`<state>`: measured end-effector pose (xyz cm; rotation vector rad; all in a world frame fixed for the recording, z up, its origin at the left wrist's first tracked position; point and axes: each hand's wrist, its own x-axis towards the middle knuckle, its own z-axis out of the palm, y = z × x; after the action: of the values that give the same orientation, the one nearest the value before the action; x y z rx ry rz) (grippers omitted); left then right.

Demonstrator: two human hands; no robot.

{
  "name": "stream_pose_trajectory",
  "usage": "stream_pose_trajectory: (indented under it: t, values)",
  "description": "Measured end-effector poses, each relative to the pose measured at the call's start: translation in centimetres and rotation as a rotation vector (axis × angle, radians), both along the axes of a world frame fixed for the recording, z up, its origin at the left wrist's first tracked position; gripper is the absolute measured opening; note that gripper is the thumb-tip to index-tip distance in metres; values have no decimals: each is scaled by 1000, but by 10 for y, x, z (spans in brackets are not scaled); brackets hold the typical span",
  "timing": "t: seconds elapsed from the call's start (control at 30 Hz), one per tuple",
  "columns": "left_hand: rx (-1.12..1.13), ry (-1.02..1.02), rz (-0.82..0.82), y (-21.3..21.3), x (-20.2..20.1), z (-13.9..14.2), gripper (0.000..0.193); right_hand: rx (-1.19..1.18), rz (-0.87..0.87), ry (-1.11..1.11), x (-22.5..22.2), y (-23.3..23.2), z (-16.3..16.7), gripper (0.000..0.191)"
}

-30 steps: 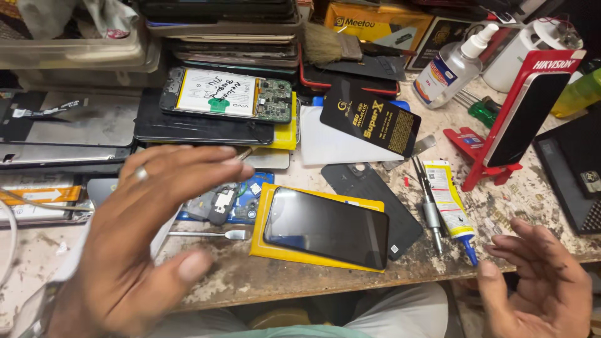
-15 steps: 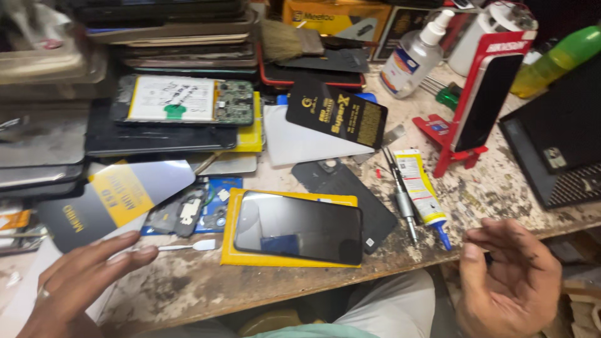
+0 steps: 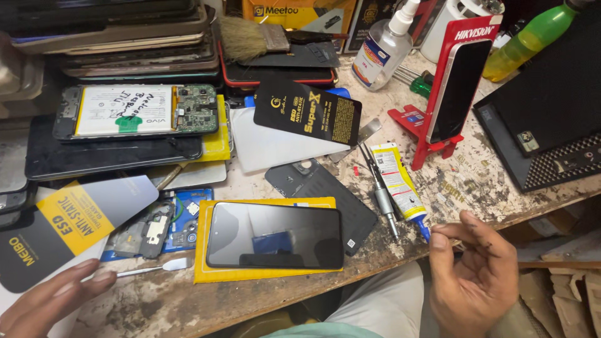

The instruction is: The person handles a smartphone and its components on a cluttered workbench. They peel a protective film from the screen, apply adhesive from a tube to the phone's frame, and attach a black back cover. The person also handles a blue back cover and various tools.

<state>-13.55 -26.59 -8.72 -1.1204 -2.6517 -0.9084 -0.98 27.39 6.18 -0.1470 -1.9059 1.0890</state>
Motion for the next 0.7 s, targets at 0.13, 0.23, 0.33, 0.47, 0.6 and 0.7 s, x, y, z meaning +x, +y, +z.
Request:
stream_pose_trajectory:
  t: [0.13,0.23,0.33,0.47,0.6,0.7]
  values:
    - [136,-85,-156,-28,-7,-25,42,9,-8,-32,2,2,3,37]
    - [158,-241,-110,-23,-3,-17,46,19,-28,-37,2,2,3,37]
    - [136,-172,68,4,9,11,48,4,-34,-35,3,2,2,37]
    - [319,14,58,40,22,50,92,6,-35,-44,4,3,1,36]
    - [286,52,59,44,19,54,102,24,-30,-48,4,5,1,37]
    - [314,-34,39,26,18,31,96,15,-22,-39,4,4,1,37]
